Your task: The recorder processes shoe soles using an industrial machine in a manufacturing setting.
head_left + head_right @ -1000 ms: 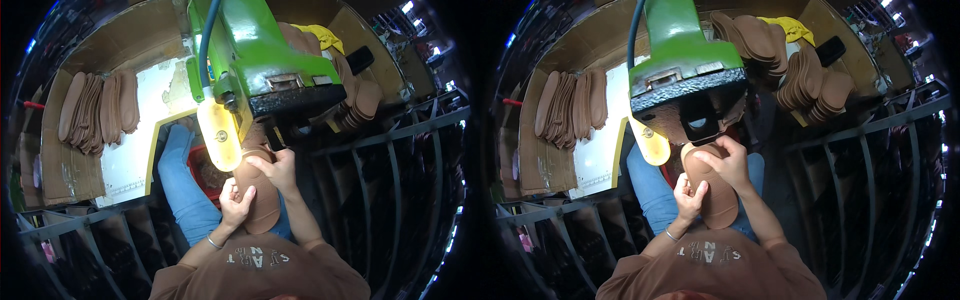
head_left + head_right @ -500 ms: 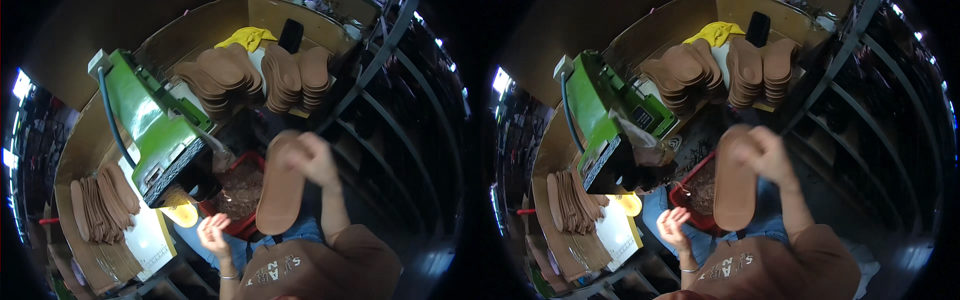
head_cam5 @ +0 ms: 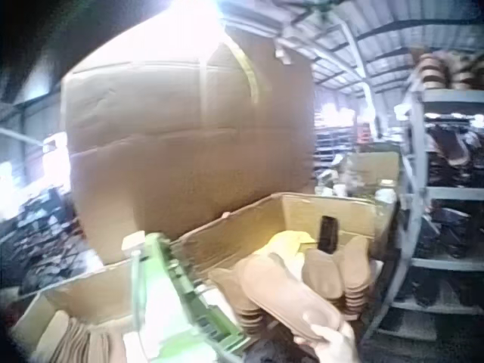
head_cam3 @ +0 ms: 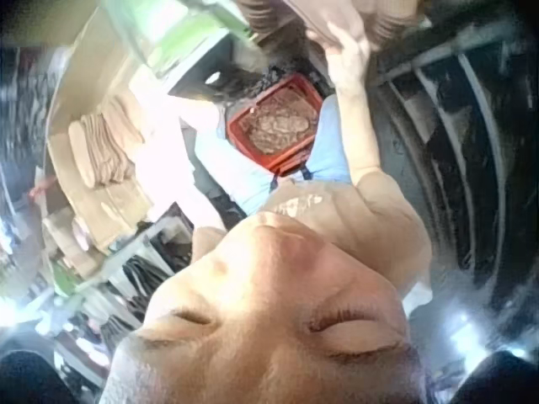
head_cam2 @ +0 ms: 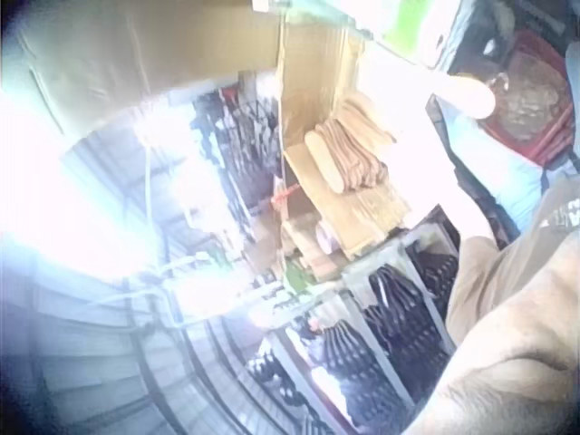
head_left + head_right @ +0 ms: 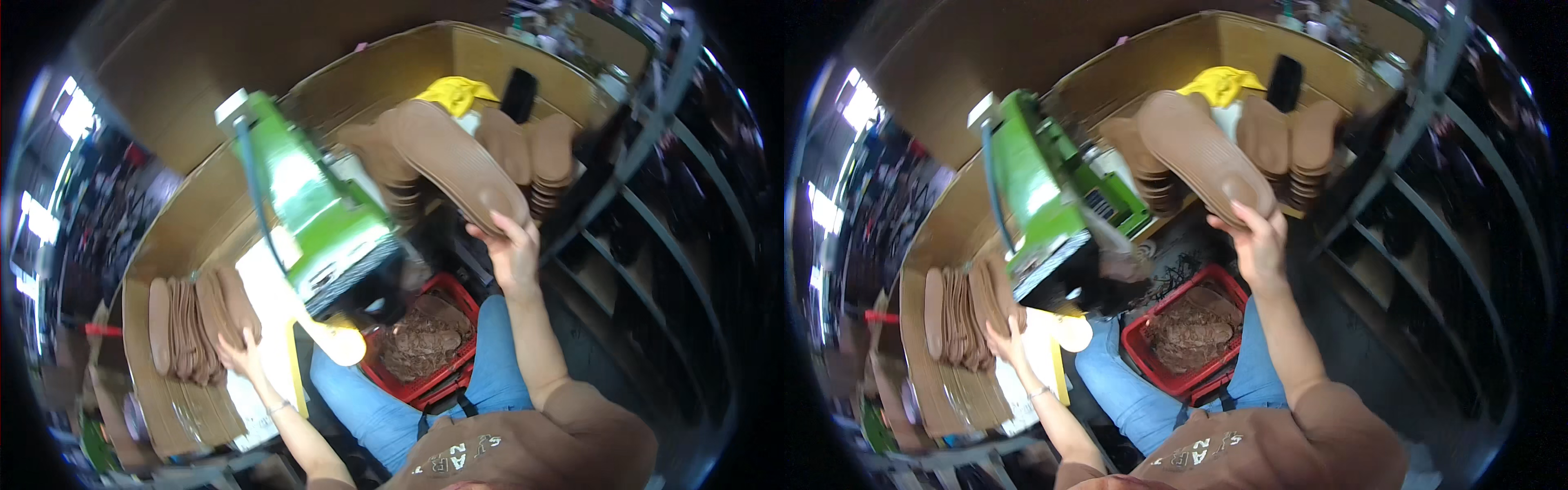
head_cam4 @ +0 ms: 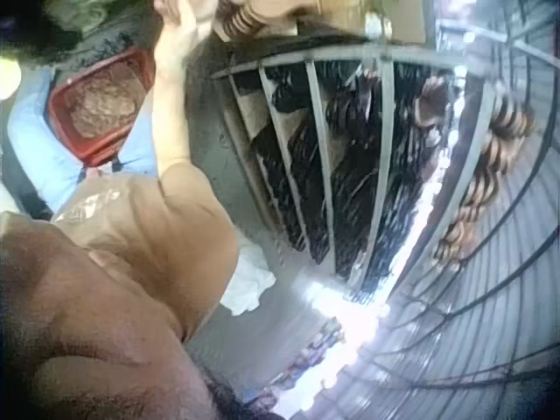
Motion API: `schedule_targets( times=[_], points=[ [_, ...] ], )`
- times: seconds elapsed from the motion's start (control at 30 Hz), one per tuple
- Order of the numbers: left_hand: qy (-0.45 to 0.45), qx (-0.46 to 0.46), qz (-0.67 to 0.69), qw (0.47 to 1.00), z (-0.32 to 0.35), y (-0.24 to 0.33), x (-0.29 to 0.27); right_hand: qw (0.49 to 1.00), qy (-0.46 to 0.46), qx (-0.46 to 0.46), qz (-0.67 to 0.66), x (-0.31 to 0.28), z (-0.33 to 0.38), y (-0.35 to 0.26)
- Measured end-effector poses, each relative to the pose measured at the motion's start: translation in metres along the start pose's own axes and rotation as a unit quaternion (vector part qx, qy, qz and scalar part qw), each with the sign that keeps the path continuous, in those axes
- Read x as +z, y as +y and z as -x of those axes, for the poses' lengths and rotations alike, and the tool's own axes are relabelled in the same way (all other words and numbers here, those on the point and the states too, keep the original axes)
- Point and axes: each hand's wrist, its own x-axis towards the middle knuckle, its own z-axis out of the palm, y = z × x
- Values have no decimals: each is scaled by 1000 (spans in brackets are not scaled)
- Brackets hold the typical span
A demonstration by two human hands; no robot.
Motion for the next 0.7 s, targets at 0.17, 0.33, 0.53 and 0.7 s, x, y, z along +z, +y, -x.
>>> schedule_targets(
  times=[0.17,0.33,0.53,0.7],
  points=[
    [16,12,28,999,-11,9,-9,977,80,-4,196,-70,40,-28],
    [39,13,42,998,-23,23,-28,944,235,75,219,-146,85,-69],
    [1,-17,78,997,2,-7,-59,868,13,469,162,-165,131,-2],
    [-21,-201,453,868,51,-32,-120,838,-35,542,-52,-52,174,123]
  ],
)
